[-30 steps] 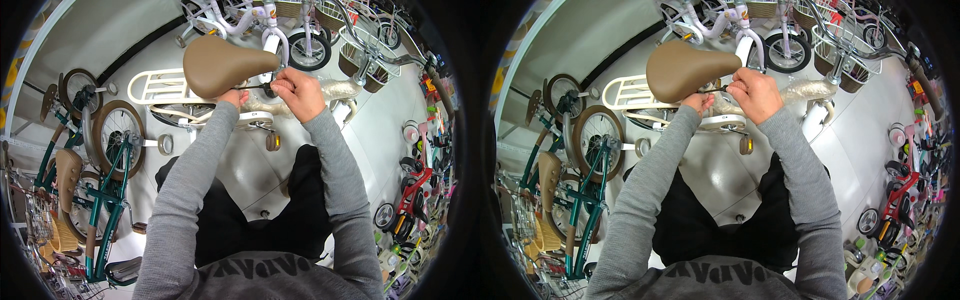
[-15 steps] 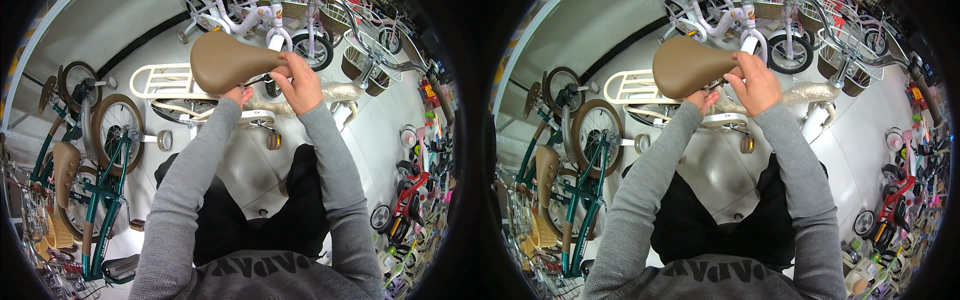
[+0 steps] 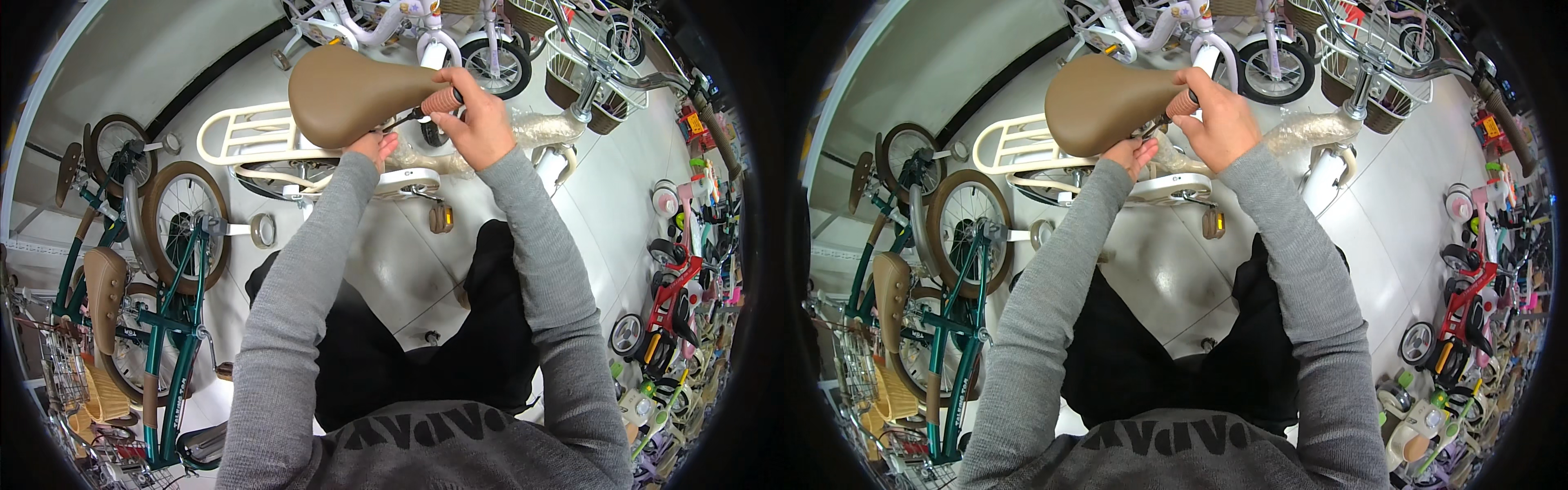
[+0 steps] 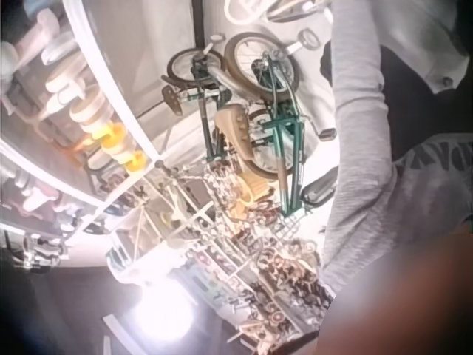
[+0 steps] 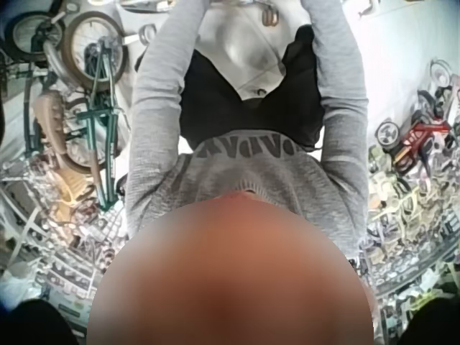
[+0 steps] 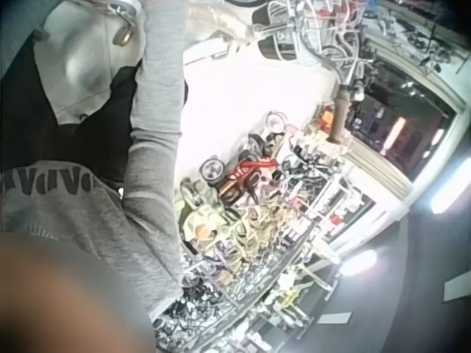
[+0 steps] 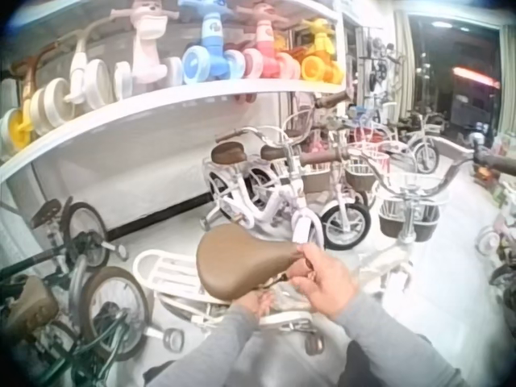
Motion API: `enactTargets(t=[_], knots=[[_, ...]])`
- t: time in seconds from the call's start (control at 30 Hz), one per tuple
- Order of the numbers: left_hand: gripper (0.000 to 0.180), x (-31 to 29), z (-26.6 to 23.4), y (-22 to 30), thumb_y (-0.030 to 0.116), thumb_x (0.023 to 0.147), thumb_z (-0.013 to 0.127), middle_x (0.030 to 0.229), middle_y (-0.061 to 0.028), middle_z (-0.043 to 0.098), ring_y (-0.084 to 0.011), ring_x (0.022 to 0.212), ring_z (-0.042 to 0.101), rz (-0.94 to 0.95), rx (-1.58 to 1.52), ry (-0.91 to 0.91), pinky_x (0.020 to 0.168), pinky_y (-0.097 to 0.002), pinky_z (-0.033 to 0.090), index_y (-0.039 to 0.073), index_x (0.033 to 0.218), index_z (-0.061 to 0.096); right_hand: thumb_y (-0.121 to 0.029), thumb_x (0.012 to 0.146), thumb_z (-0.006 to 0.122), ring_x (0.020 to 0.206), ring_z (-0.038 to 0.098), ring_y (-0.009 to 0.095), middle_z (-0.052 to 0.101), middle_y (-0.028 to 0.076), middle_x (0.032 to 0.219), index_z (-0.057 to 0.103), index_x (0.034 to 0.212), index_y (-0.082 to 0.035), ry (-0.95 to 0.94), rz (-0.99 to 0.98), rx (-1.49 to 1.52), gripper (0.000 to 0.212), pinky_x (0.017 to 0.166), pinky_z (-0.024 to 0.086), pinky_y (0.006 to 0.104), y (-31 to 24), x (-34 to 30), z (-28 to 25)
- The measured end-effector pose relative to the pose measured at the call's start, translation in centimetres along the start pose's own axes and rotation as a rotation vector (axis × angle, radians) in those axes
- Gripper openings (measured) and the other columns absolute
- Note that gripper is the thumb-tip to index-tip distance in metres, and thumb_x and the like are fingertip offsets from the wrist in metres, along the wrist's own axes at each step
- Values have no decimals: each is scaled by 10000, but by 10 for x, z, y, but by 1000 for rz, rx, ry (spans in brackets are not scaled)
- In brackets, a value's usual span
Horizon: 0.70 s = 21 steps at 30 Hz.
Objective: The person assembles a white bicycle by tightening handlebar screws with a screwdriver, adjusting the seat post, and wiping the front basket with a purple cloth. The person works on the handlebars, seat, and basket in sequence.
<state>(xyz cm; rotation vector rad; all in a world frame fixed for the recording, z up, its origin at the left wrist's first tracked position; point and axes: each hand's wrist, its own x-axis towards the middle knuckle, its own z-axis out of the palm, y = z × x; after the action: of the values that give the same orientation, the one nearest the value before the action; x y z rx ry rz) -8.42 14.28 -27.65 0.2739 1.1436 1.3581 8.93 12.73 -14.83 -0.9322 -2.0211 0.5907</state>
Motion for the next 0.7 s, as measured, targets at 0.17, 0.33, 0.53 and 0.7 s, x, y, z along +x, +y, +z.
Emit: enactTargets(t=[0.17, 0.33, 0.53, 0.7], knots=[[255, -1, 0, 2, -32, 914, 431, 1086, -172, 499, -303, 964, 615, -9, 1, -6, 835, -379, 569, -49, 1166, 392, -66, 789, 669, 712, 647, 159, 650, 88, 821, 513, 1055, -42, 115, -53, -191, 309, 615, 511, 283, 2, -1, 1], [248, -1, -1, 1, -26, 914, 436, 1085, -171, 502, -301, 963, 616, -3, 12, -15, 831, -379, 571, -47, 1158, 400, -63, 742, 685, 729, 633, 247, 606, 124, 844, 520, 1029, -41, 56, -29, -226, 332, 672, 504, 333, -2, -1, 4], [234, 5, -4, 0, -11, 922, 420, 1075, -175, 509, -309, 951, 617, -6, -7, -20, 812, -392, 577, -36, 1154, 404, 21, 756, 642, 717, 648, 170, 617, 87, 828, 549, 1011, -20, 45, -121, 5, 275, 630, 507, 281, -5, 1, 4], [213, 6, -6, 1, 7, 932, 398, 1075, -179, 515, -314, 945, 615, -7, -43, -11, 807, -397, 579, -33, 1141, 405, 55, 750, 628, 728, 638, 158, 617, 87, 848, 542, 1003, -13, 11, -99, -42, 275, 669, 507, 268, -3, 3, 7]])
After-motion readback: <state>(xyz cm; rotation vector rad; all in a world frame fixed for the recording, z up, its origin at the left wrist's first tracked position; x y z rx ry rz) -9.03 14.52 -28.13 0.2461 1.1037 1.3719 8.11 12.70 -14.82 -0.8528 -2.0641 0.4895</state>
